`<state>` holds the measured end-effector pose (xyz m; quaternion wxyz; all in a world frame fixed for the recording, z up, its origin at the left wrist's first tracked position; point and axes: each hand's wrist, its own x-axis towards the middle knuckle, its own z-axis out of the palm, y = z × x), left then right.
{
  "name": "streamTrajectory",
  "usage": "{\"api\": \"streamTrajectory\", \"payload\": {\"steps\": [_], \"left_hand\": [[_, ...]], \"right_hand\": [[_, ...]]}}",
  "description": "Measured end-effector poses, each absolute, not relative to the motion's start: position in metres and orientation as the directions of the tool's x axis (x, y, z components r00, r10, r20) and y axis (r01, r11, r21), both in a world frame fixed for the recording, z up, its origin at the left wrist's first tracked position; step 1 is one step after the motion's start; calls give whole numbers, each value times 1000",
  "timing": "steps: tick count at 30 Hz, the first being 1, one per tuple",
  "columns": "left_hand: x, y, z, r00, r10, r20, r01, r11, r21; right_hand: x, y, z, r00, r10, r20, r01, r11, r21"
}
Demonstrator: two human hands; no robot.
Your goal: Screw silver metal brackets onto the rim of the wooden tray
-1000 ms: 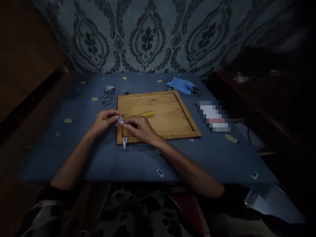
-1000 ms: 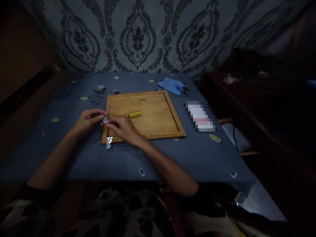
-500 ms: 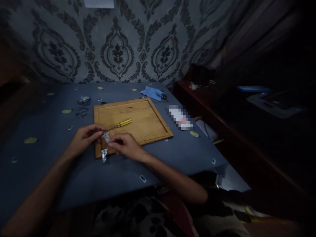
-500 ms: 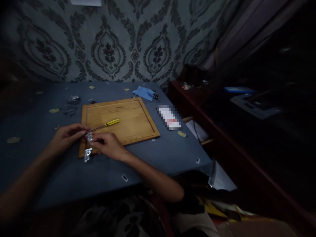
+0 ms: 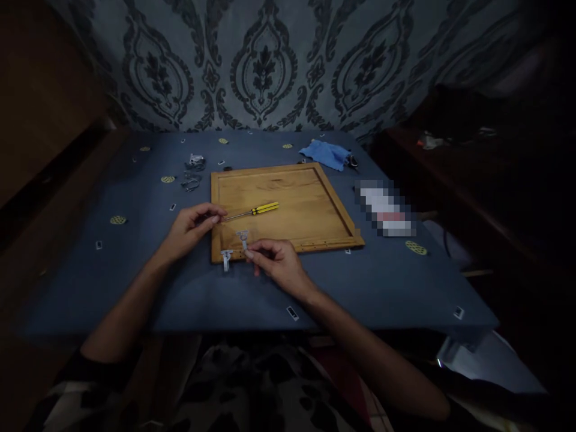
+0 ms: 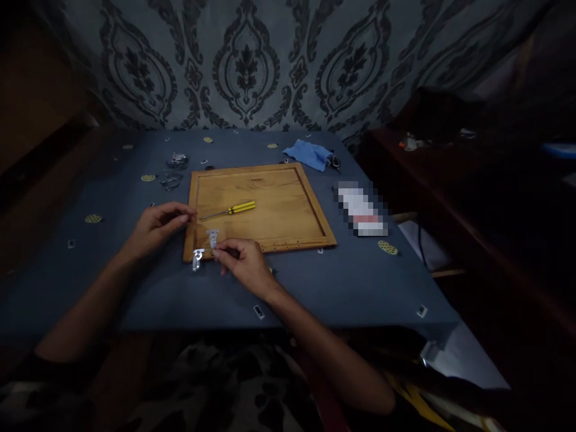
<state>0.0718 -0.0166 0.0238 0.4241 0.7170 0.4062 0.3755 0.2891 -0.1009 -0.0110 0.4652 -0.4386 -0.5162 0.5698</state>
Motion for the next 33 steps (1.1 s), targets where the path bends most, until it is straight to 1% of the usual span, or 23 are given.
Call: {"api": "streamTrajectory", "payload": {"steps": [5, 8, 11, 15, 19, 24, 30, 33], "left_hand": [[76, -29, 29, 487, 857, 169, 334, -362, 870], [74, -39, 31, 570, 808, 147, 385, -421, 821], [68, -43, 28, 662, 734, 152, 392, -512, 764], [60, -42, 23, 726, 666, 173, 383, -600, 702], [56, -40, 24, 772, 620, 137, 397, -639, 659], [55, -40, 22, 792, 597, 125, 407, -671, 620], [63, -44, 14, 812, 551, 193, 378, -748, 546], [69, -48, 12, 813, 547, 198, 386, -763, 519]], "right_hand": [[295, -119, -18, -205, 965, -167, -117, -193, -974], [296, -126, -21, -200, 955, -221, -132, -250, -959], [294, -129, -18, -208, 944, -257, -131, -288, -949], [292, -128, -11, -227, 933, -278, -113, -309, -944], [291, -127, -8, -241, 931, -275, -96, -305, -947], [290, -124, -8, -275, 918, -285, -52, -310, -949], [288, -122, -5, -275, 911, -307, -44, -331, -943], [288, -121, -3, -279, 908, -314, -48, -339, -939]]}}
